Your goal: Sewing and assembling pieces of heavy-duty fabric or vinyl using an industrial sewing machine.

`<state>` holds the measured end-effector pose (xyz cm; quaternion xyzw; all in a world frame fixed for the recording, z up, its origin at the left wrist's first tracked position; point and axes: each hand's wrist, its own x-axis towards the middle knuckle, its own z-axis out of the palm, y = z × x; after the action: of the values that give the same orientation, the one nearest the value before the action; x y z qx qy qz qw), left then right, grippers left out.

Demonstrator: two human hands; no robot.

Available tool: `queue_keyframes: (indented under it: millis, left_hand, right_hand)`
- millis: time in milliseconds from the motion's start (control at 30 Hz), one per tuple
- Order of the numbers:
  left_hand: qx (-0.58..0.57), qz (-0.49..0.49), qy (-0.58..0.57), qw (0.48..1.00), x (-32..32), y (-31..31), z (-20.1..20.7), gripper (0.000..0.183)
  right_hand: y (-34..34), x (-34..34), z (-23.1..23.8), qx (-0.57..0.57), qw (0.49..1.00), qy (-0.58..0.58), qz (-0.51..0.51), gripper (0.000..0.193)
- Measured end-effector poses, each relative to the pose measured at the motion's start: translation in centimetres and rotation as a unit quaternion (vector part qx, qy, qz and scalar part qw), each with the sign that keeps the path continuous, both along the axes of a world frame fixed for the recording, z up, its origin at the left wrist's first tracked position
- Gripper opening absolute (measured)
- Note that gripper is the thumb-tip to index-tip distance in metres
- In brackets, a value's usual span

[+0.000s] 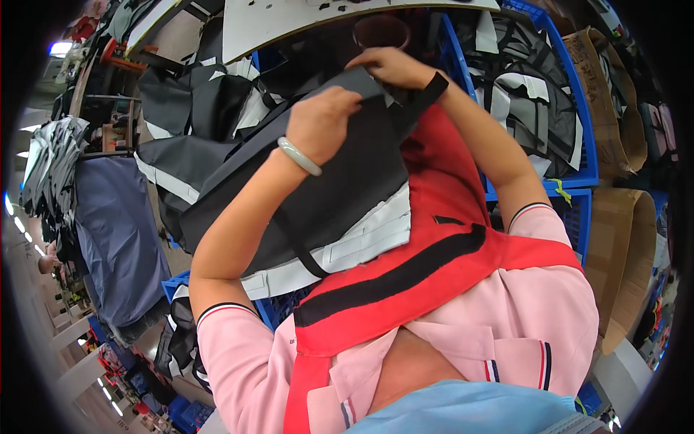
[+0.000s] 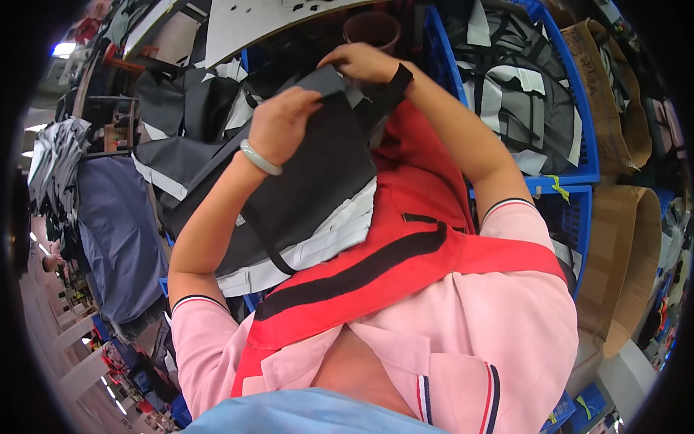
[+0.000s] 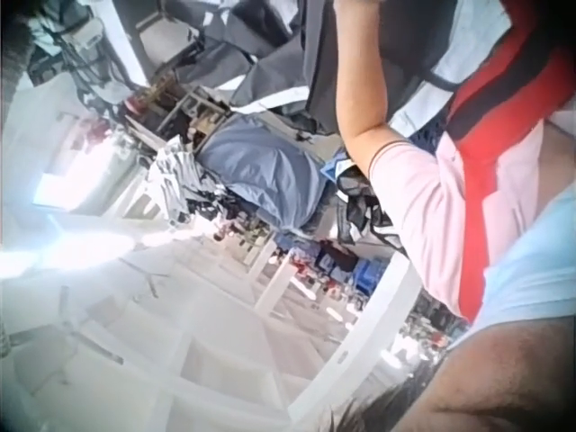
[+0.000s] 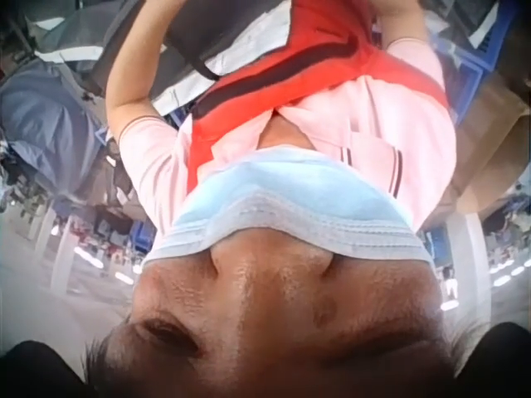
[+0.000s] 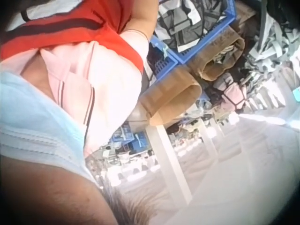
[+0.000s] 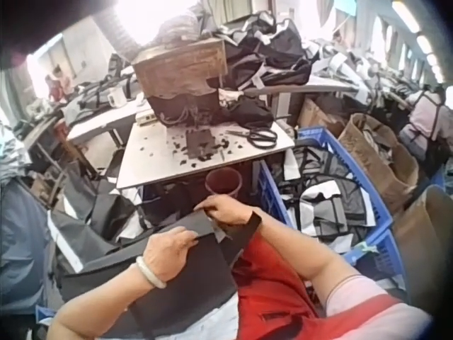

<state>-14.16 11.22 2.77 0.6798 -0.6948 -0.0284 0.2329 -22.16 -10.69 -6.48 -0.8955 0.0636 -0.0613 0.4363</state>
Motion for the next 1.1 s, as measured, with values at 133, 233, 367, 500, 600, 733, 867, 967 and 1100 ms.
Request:
queue_keyframes:
  millis: [133, 233, 367, 500, 600, 733, 867, 967, 1100]
  left_hand:
    - [-0.024, 0.095, 0.235, 0.967, 4.6, -1.6, 1.8, 0.019]
    - [-0.046, 0.074, 0.312, 0.946, 6.5, -4.0, 4.1, 0.021]
    - [-0.061, 0.064, 0.290, 0.953, 8.2, -7.0, 6.0, 0.021]
    - [-0.067, 0.056, 0.287, 0.954, 11.4, -10.9, 6.6, 0.021]
    - [-0.076, 0.060, 0.277, 0.956, 13.6, -14.3, 6.2, 0.023]
    - [-0.073, 0.097, 0.257, 0.959, 16.1, -18.4, 5.7, 0.031]
    - [-0.055, 0.130, 0.232, 0.962, 17.1, -21.0, 4.8, 0.032]
    - [-0.055, 0.131, 0.202, 0.969, 17.5, -22.2, 4.3, 0.030]
    - [-0.081, 0.106, 0.210, 0.969, 18.0, -22.8, 3.9, 0.032]
  right_hand:
    - [-3.2, -1.8, 5.5, 0.096, 0.990, -0.083, -0.066, 0.050]
    - [-1.2, -1.1, 7.5, 0.152, 0.969, -0.137, 0.139, 0.083]
    - [2.5, 0.3, 8.4, 0.318, 0.948, -0.015, -0.006, 0.044]
    - [2.5, 1.6, 9.1, 0.433, 0.883, -0.173, -0.059, 0.025]
    - [0.4, 3.5, 9.5, 0.431, 0.879, -0.173, -0.107, 0.025]
    - [-2.3, 5.5, 9.3, 0.446, 0.858, -0.197, -0.160, 0.026]
    - [-4.2, 6.3, 9.0, 0.436, 0.852, -0.189, -0.222, 0.025]
    - [-5.0, 6.3, 8.8, 0.447, 0.850, -0.183, -0.211, 0.025]
    - [-5.6, 6.3, 8.7, 0.446, 0.848, -0.197, -0.208, 0.024]
